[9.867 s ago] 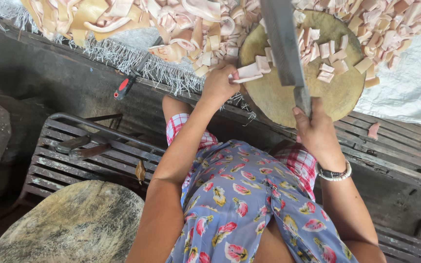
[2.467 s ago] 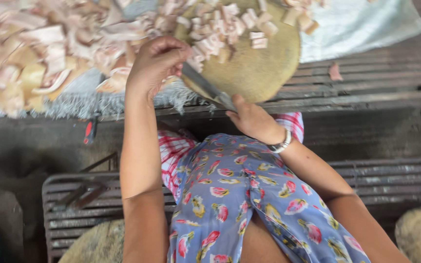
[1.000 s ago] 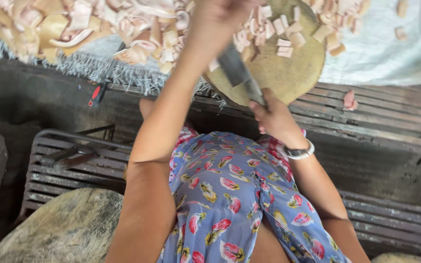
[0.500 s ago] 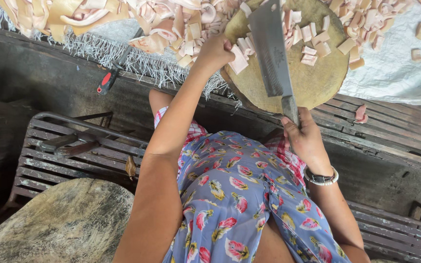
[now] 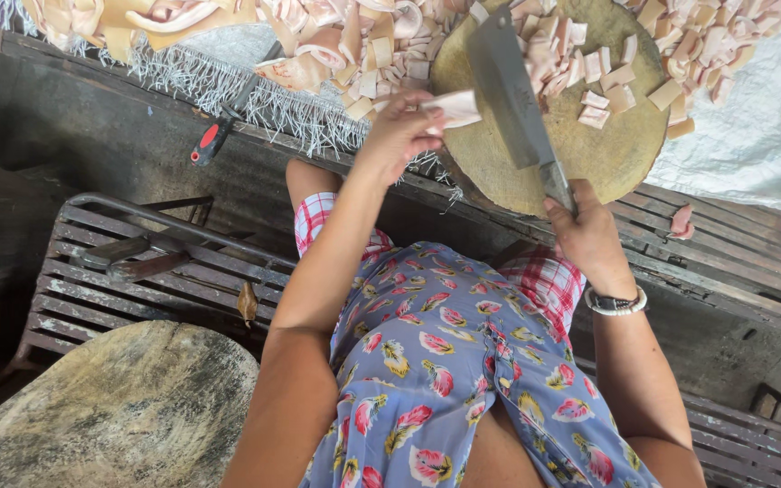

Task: The person sits on a low metal bench and uses a large knife to cut strips of pale, processed meat into small cubes on a round wooden cutting board. The cut pieces are pushed aside on the board as the person continues to slice more strips from a pile.

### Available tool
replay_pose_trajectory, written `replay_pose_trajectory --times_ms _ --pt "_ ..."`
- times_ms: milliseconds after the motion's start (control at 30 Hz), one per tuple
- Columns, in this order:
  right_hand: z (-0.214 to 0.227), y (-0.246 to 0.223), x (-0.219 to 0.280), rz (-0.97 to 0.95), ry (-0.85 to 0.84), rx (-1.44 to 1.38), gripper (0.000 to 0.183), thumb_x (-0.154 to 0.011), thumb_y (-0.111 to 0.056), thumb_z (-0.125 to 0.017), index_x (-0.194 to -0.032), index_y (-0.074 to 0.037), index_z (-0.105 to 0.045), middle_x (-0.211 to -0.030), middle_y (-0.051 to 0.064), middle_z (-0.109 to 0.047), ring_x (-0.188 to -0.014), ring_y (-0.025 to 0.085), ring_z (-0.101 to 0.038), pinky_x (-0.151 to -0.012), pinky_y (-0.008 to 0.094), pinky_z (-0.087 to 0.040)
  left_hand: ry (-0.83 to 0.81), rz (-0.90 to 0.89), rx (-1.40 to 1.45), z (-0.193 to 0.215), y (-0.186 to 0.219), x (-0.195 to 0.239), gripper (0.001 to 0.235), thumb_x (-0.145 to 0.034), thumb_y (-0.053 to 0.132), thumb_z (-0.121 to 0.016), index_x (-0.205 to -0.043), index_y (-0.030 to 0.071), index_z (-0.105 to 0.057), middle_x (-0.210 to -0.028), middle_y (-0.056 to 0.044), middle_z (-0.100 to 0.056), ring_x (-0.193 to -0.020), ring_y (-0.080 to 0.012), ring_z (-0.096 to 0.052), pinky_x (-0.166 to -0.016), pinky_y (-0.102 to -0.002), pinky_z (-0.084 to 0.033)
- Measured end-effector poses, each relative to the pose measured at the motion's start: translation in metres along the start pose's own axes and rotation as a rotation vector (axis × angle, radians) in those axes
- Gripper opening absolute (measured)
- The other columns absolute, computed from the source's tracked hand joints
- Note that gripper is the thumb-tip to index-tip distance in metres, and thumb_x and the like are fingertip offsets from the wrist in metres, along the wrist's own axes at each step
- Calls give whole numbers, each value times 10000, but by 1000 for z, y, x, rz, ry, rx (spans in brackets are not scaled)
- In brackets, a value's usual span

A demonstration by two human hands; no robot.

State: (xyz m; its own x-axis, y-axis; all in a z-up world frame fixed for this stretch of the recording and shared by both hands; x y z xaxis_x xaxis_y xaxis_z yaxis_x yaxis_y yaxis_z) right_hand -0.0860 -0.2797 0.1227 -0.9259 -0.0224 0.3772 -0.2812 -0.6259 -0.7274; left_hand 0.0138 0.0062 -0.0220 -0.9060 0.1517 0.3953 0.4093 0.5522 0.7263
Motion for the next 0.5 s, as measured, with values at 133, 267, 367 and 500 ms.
replay_pose_trajectory --times_ms 133,267,367,500 --pt "-4 -8 3 16 67 -7 295 -1043 -195 -604 -1258 -11 -521 -592 72 -569 -467 163 -570 -471 334 -460 73 -142 -350 -11 -17 -11 411 -875 111 -807 -1223 14 -610 -967 -92 -692 -803 -142 -709 -642 -258 -599" --pt "-11 -17 22 104 76 -40 328 -1031 -161 -595 -1299 0 -494 -620 75 -583 -476 160 -571 -471 322 -453 36 -267 -398 -7 -19 2 466 -803 59 -838 -1211 13 -618 -921 -42 -643 -764 -106 -691 -632 -243 -612" --pt "-8 -20 32 195 126 -34 334 -1070 -168 -594 -1324 4 -464 -666 69 -594 -514 143 -577 -488 325 -452 55 -308 -458 -15 -18 7 427 -806 77 -837 -1172 6 -629 -860 -44 -664 -719 -92 -675 -596 -234 -593" --pt "-6 -11 37 357 241 5 380 -1113 -162 -578 -1391 7 -382 -783 131 -640 -571 241 -649 -526 380 -502 172 -326 -631 -27 -18 8 422 -786 113 -855 -1131 14 -633 -805 -47 -685 -667 -86 -652 -542 -245 -556"
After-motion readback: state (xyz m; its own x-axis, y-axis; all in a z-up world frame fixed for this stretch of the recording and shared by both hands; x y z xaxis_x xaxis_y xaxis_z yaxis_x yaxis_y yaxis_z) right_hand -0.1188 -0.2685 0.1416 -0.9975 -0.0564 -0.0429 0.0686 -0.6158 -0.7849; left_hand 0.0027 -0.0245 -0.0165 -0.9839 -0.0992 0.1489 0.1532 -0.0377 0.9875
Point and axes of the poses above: each hand's wrist, its own x-axis away from the middle knuckle, its own z-axis out of the back of the hand, y = z × x, the point moved 2 cm from there along -x, towards the middle knuckle
